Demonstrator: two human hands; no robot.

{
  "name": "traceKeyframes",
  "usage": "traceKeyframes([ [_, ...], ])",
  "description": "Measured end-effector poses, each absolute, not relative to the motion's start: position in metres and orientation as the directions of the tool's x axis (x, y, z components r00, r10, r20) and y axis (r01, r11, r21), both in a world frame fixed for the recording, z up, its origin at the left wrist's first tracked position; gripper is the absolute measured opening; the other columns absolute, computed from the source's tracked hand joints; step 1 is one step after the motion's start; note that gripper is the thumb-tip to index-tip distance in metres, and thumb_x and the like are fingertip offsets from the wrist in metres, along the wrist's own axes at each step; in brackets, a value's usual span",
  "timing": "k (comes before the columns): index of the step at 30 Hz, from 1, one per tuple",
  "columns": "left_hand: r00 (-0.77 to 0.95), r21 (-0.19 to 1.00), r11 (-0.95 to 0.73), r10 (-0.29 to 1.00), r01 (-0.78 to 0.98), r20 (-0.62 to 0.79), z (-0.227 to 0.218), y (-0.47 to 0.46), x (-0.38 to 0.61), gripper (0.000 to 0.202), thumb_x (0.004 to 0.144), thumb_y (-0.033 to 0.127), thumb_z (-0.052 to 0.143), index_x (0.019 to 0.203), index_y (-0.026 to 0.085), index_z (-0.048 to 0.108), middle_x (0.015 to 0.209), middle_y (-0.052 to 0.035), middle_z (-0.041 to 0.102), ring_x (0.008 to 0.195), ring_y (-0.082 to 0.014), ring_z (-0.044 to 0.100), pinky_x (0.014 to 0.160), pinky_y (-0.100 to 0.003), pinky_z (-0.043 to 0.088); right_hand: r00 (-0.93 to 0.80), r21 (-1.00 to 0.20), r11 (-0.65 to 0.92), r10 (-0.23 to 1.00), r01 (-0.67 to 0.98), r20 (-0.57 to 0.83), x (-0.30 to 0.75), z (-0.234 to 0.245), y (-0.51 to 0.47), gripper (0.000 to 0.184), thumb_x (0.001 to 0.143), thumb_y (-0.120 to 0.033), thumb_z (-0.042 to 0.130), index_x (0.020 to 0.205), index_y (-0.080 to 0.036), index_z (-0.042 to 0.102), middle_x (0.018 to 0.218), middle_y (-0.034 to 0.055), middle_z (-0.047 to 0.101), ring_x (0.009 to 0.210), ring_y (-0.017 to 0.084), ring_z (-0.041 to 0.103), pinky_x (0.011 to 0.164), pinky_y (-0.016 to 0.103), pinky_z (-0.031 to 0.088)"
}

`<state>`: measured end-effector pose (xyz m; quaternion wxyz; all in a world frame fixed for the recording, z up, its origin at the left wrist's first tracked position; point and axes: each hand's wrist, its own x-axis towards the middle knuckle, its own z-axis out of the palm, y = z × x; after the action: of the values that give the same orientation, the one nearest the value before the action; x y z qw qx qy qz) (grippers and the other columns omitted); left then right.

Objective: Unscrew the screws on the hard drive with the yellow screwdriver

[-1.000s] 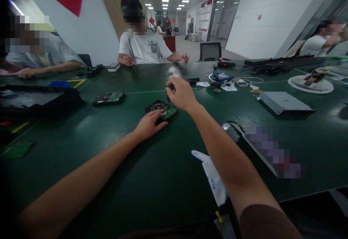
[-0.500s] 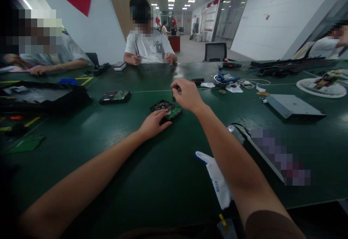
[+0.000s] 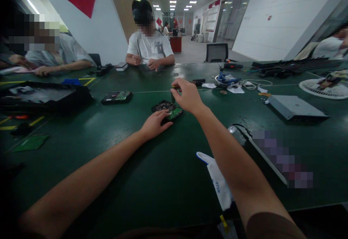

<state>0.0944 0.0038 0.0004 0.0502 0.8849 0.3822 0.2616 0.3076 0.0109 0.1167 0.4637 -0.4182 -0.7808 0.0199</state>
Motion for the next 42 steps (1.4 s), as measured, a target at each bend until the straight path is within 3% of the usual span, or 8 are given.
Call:
traceKeyframes([
  [10, 0.570, 0.288, -0.701, 0.705, 0.653, 0.423, 0.0002, 0.0037, 0.0946, 0.047, 0.097, 0.047, 0.066, 0.132, 0.015, 0.066, 0.147, -0.0152, 0.062, 0.135, -0.0315, 0.059, 0.116, -0.048, 0.047, -0.241, -0.394, 0.631, 0.685, 0.668, 0.688, 0.3080, 0.1179, 0.0109, 0.011, 0.095, -0.024, 0.062, 0.104, -0.020, 0.068, 0.107, 0.0104, 0.072, 0.094, 0.025, 0.068, 0.088, 0.043, 0.056],
  [17, 0.570, 0.288, -0.695, 0.711, 0.658, 0.413, 0.0011, 0.0033, 0.0942, 0.047, 0.097, 0.048, 0.066, 0.132, 0.016, 0.066, 0.148, -0.0146, 0.061, 0.135, -0.0318, 0.058, 0.115, -0.049, 0.047, -0.174, -0.468, 0.620, 0.700, 0.630, 0.693, 0.3077, 0.1178, 0.0104, 0.012, 0.092, -0.026, 0.069, 0.102, -0.022, 0.063, 0.097, 0.0075, 0.073, 0.088, 0.023, 0.069, 0.083, 0.041, 0.057],
  [27, 0.572, 0.292, -0.705, 0.701, 0.646, 0.426, -0.0024, 0.0049, 0.0941, 0.046, 0.096, 0.046, 0.067, 0.131, 0.017, 0.066, 0.147, -0.0144, 0.062, 0.136, -0.0309, 0.058, 0.117, -0.048, 0.046, -0.192, -0.452, 0.618, 0.701, 0.643, 0.686, 0.3061, 0.1200, 0.0081, 0.007, 0.095, -0.028, 0.063, 0.099, -0.022, 0.065, 0.096, 0.0074, 0.073, 0.089, 0.024, 0.067, 0.084, 0.041, 0.056],
  [34, 0.571, 0.285, -0.700, 0.705, 0.655, 0.421, 0.0002, 0.0040, 0.0943, 0.047, 0.097, 0.048, 0.066, 0.131, 0.016, 0.066, 0.147, -0.0152, 0.062, 0.135, -0.0315, 0.058, 0.116, -0.048, 0.047, -0.225, -0.379, 0.621, 0.677, 0.685, 0.701, 0.3099, 0.1215, 0.0099, 0.008, 0.095, -0.025, 0.062, 0.097, -0.021, 0.069, 0.101, 0.0088, 0.072, 0.091, 0.024, 0.066, 0.085, 0.041, 0.054],
  [42, 0.576, 0.287, -0.705, 0.701, 0.649, 0.420, 0.0007, 0.0037, 0.0937, 0.046, 0.096, 0.047, 0.067, 0.132, 0.017, 0.066, 0.147, -0.0151, 0.062, 0.135, -0.0314, 0.059, 0.116, -0.049, 0.047, -0.193, -0.430, 0.615, 0.693, 0.661, 0.694, 0.3093, 0.1212, 0.0100, 0.010, 0.094, -0.032, 0.067, 0.094, -0.022, 0.066, 0.096, 0.0074, 0.073, 0.088, 0.024, 0.067, 0.083, 0.041, 0.055],
])
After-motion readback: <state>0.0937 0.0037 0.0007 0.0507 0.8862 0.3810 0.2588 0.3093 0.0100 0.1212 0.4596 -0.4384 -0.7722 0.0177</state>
